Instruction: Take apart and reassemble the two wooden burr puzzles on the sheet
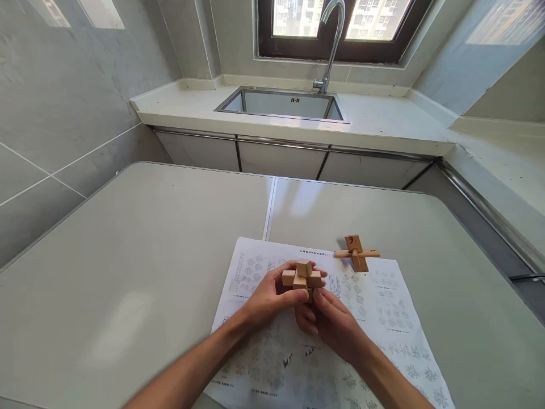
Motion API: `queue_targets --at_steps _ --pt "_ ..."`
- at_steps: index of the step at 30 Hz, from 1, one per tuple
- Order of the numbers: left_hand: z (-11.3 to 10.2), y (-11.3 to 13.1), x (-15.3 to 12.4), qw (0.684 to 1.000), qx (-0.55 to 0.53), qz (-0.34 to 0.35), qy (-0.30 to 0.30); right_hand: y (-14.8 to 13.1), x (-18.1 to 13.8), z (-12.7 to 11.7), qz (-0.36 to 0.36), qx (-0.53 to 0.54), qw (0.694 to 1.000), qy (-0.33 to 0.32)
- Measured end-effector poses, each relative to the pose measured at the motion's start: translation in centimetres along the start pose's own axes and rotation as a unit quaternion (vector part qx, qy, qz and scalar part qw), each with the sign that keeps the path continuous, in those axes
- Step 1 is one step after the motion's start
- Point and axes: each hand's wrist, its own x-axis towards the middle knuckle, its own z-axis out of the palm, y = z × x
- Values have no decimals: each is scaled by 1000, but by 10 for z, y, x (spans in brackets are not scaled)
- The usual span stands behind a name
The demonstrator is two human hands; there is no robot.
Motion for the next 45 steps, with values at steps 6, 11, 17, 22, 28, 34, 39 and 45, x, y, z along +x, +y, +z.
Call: queue_targets --at_steps 6,11,17,22,28,34,39,45 --pt "0 1 0 999 -27 14 -29 -1 -1 0 31 74 996 -26" --pt "0 1 -1 999 -20 4 -35 -5 -3 2 50 93 993 -53" --pt "-1 2 -2 999 -23 -4 -39 -5 -2 2 52 96 993 -46" --pt "-1 3 -1 1000 7 17 -23 2 -1 -3 7 99 995 -4" --pt "-1 3 -1 999 30 27 -13 3 -1 -6 12 97 995 -10" --pt "-1 1 -1 999 16 27 -7 3 0 -4 13 110 994 4" --pt "1 1 -1 1000 7 21 8 3 0 -3 16 112 994 4" --pt "2 2 -1 1000 13 27 11 3 0 -2 26 127 992 11"
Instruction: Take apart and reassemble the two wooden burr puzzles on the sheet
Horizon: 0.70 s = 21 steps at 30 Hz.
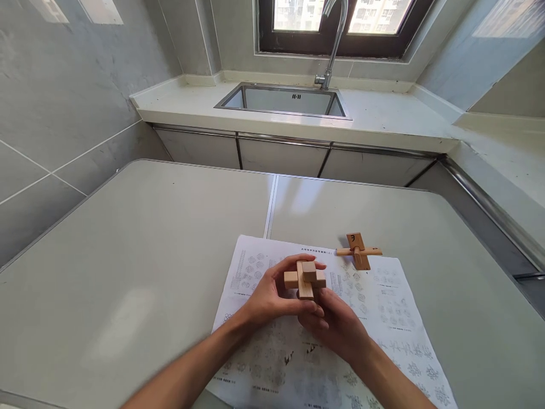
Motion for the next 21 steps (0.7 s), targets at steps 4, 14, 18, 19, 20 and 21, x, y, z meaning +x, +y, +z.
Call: queue_targets --at_steps 4,14,18,19,20,21 --pt "1 0 0 1000 27 9 8 3 -1 1 -14 5 1000 7" --pt "4 -4 -1 994 95 46 21 6 -3 3 -25 -22 996 84" --pt "4 -5 -2 990 113 79 36 3 -6 4 -42 -90 990 98" --pt "4 -4 -3 988 122 88 46 0 -7 5 -53 -125 985 102" --pt "5 -3 -3 985 133 94 57 -2 -7 6 -68 -167 978 106" --pt "5 -2 -3 983 144 98 64 -5 -8 7 -85 -212 968 106"
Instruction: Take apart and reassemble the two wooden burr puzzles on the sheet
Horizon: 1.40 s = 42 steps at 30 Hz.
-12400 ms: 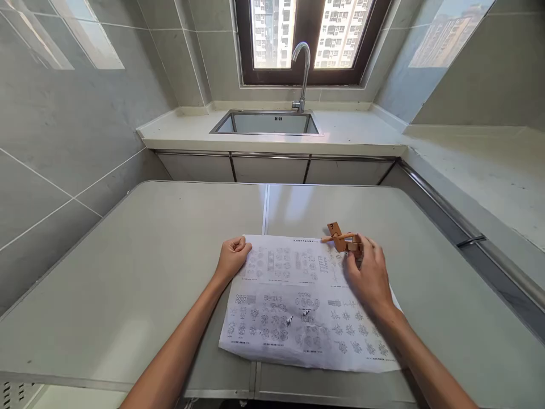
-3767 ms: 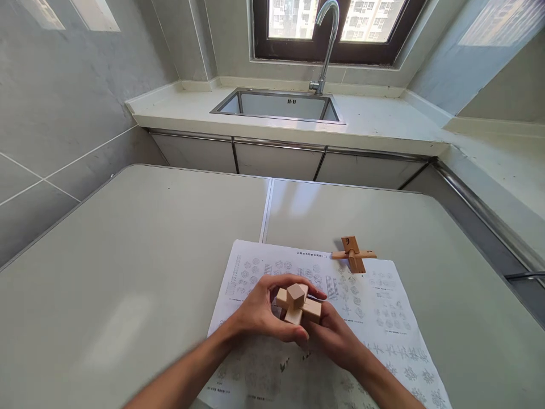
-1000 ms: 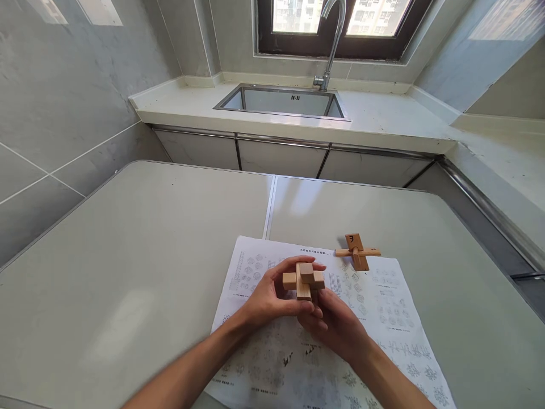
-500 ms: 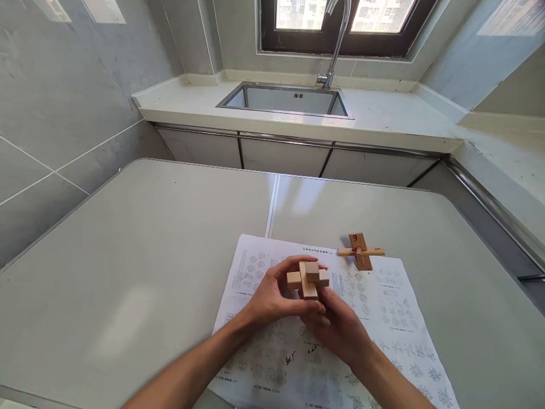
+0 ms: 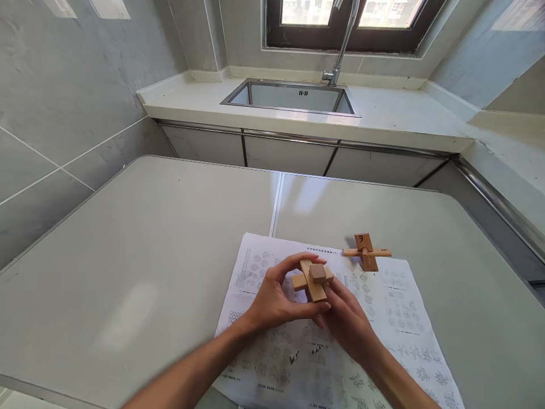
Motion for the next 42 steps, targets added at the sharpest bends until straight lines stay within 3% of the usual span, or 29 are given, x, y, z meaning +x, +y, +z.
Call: queue_targets --at_steps 4,7,16,34,42 --pt "1 2 0 1000 18 10 -1 -9 -1 -1 -83 -179 980 3" --pt "0 0 0 1000 15 7 -2 -9 0 -1 -112 -231 966 9" --pt "3 -2 -1 1000 2 -24 18 0 -1 3 -113 -216 969 39" --pt "7 -4 -2 999 16 -12 48 0 0 4 -90 -215 971 60" --pt "6 2 0 996 -48 -38 70 0 4 7 -96 -228 967 52"
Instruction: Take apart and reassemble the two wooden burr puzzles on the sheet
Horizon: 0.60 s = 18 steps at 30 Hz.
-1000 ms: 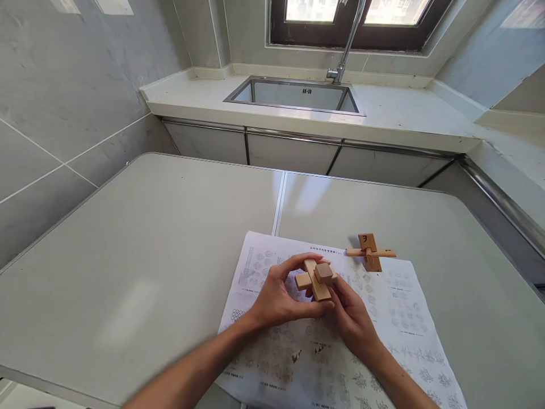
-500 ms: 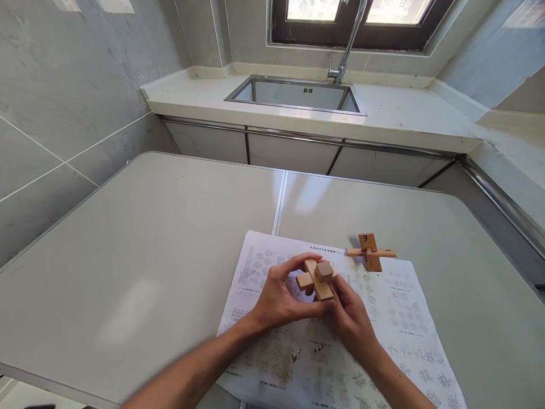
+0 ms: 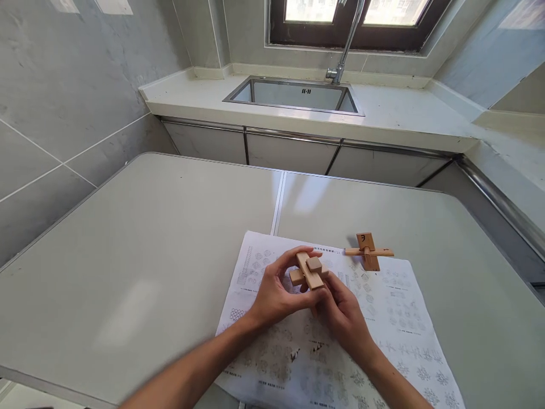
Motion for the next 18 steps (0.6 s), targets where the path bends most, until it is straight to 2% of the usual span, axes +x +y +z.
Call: queue_targets --at_steps 4,6,8,11,14,18 --pt "-8 2 4 1000 -21 11 2 1 1 -1 8 -23 1000 -15" --pt "-12 3 7 999 -20 16 23 1 2 0 11 -19 1000 -22" --pt "-18 4 12 997 -9 26 76 0 2 0 13 -9 1000 -24" --pt "-29 3 21 985 79 48 148 0 3 0 17 11 1000 -18" --pt "-43 0 29 943 250 58 212 -2 5 -1 19 33 999 -7" --pt "-56 -4 34 873 430 96 207 -5 7 -2 26 51 998 4"
